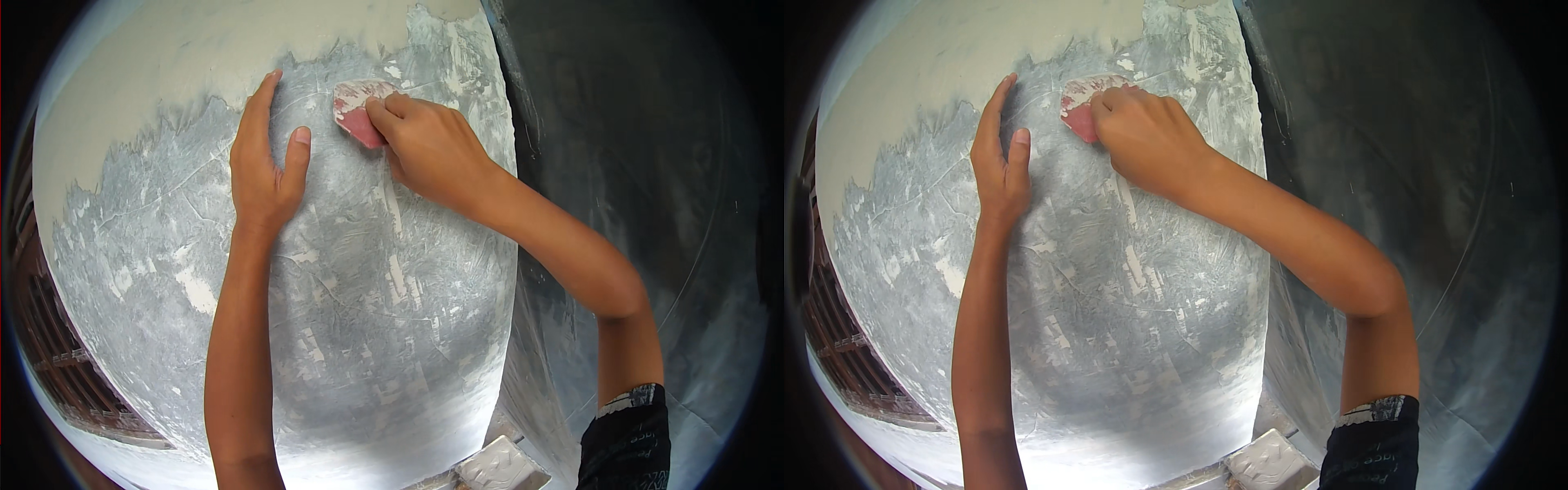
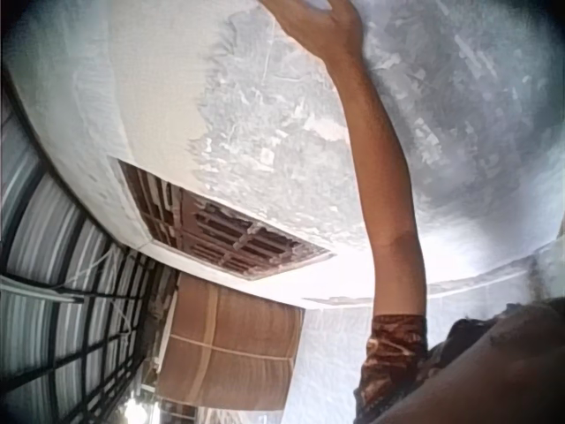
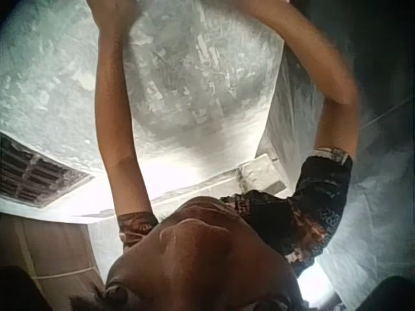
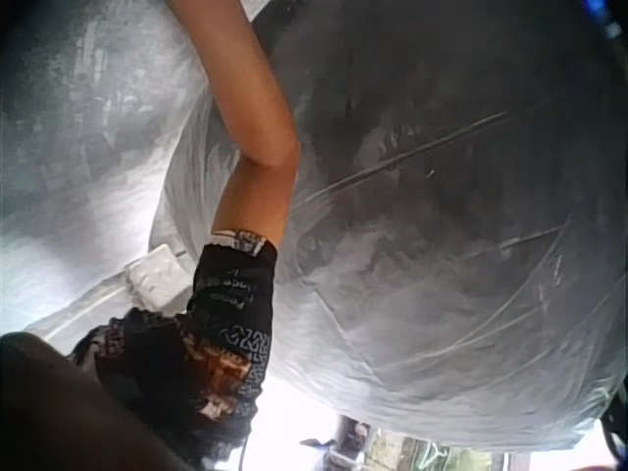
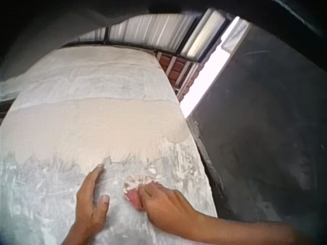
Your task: The person applies wall putty to a damaged section of a wall using a putty knife, smoothing the putty onto the surface.
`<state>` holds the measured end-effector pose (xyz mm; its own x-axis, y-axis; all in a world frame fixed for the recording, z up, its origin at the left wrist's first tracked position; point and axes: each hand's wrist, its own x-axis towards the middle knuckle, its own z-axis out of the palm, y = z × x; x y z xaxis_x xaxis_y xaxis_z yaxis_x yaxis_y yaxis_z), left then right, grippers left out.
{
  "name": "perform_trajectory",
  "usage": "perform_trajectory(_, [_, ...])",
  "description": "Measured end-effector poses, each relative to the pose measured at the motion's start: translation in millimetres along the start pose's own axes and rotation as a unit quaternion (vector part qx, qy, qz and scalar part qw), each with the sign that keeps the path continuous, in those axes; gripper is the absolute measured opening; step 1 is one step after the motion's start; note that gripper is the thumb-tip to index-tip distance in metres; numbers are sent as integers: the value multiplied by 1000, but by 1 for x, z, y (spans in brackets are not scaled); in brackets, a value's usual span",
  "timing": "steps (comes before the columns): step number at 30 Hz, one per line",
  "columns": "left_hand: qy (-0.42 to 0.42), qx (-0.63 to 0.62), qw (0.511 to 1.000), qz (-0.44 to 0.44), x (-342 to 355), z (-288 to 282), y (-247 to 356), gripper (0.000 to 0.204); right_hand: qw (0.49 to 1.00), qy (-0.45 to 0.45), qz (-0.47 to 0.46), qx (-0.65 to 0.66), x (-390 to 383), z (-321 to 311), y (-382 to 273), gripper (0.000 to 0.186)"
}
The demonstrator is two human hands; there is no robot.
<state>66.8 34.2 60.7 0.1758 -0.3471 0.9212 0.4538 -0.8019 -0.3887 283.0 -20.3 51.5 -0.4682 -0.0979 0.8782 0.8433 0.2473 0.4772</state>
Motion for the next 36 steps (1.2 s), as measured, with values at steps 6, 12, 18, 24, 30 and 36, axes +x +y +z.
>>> perform_trajectory(6, [13,3,999,31,1,6,-2,60,990,90,65,-82,61,-19,59,17])
perform_trajectory(12, [10,-14,1000,14,1,0,-2,60,997,39,22,-61,8,11,29,12])
perform_trajectory(18, [2,4,1000,20,-1,2,-1,60,993,85,67,-50,47,-19,50,16])
perform_trajectory(24, [4,10,1000,19,-1,5,-2,60,994,27,72,-83,50,-2,76,19])
perform_trajectory(30, [-3,12,1000,0,-2,0,0,64,997,60,39,17,16,-15,8,18])
perform_trajectory(36, [5,12,1000,28,0,8,1,60,982,23,147,-114,67,-23,83,6])
